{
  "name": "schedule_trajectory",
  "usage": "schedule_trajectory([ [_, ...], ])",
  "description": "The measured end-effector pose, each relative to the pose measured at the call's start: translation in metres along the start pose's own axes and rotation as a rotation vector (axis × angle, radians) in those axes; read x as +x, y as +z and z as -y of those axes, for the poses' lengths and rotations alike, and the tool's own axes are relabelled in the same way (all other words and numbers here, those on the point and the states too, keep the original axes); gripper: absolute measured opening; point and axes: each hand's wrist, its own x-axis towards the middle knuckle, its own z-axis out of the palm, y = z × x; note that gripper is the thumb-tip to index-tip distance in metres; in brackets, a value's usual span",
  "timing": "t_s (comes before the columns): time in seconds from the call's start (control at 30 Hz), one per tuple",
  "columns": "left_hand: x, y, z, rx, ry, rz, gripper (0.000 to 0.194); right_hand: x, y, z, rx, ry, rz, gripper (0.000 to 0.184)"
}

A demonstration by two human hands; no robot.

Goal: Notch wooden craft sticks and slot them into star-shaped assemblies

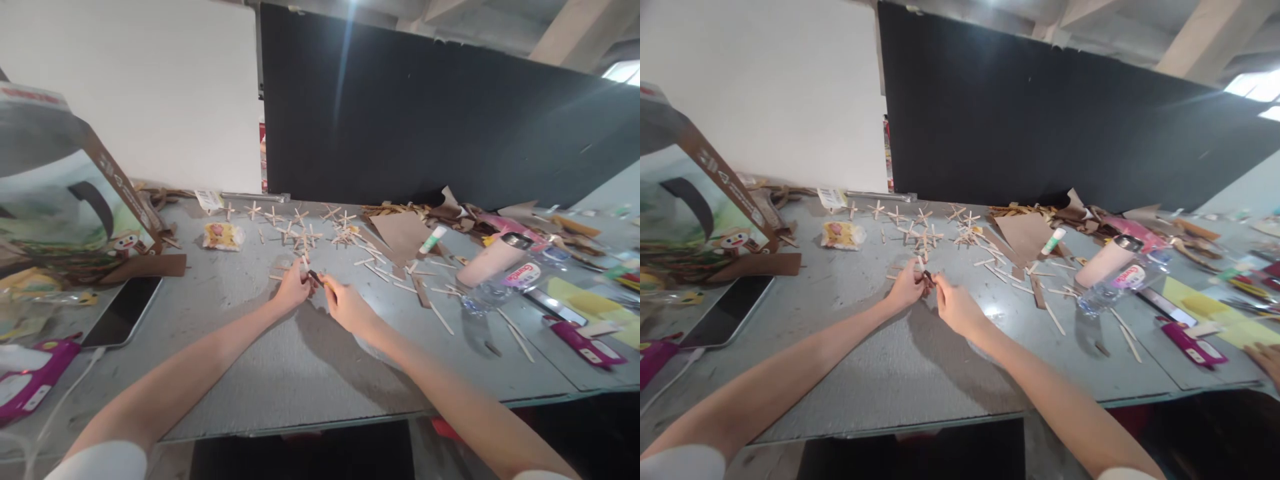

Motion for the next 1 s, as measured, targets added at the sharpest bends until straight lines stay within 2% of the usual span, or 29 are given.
schedule_trajectory([
  [0.1,0.0,0.0,0.001,-0.012,0.012,-0.006,0.04,0.0,0.0,0.002,-0.014,-0.006,0.017,0.038],
  [0.27,0.0,-0.001,0.004,-0.049,0.051,0.023,0.036,0.035,-0.038,0.012,-0.045,-0.001,0.162,0.026],
  [0.33,0.0,-0.002,0.004,-0.069,0.048,0.016,0.036,0.045,-0.044,0.013,-0.046,-0.016,0.201,0.023],
  [0.43,0.002,-0.004,0.003,-0.089,0.034,-0.018,0.036,0.042,-0.033,0.011,0.0,-0.015,0.161,0.024],
  [0.57,0.003,-0.004,0.003,-0.073,0.016,-0.029,0.039,0.017,-0.006,0.005,0.088,0.021,0.049,0.031],
  [0.63,0.003,-0.003,0.004,-0.059,0.005,-0.028,0.041,0.009,-0.002,0.005,0.099,0.042,0.03,0.032],
  [0.73,0.002,-0.003,0.006,-0.06,0.01,-0.011,0.042,0.014,-0.012,0.008,0.072,0.049,0.077,0.03],
  [0.87,0.002,-0.005,0.007,-0.071,0.031,0.003,0.039,0.039,-0.036,0.012,-0.003,0.024,0.192,0.022],
  [0.93,0.002,-0.006,0.007,-0.073,0.034,-0.011,0.039,0.045,-0.039,0.012,-0.01,-0.002,0.202,0.02],
  [1.0,0.003,-0.006,0.007,-0.081,0.028,-0.029,0.039,0.041,-0.032,0.011,0.013,-0.02,0.182,0.022],
])
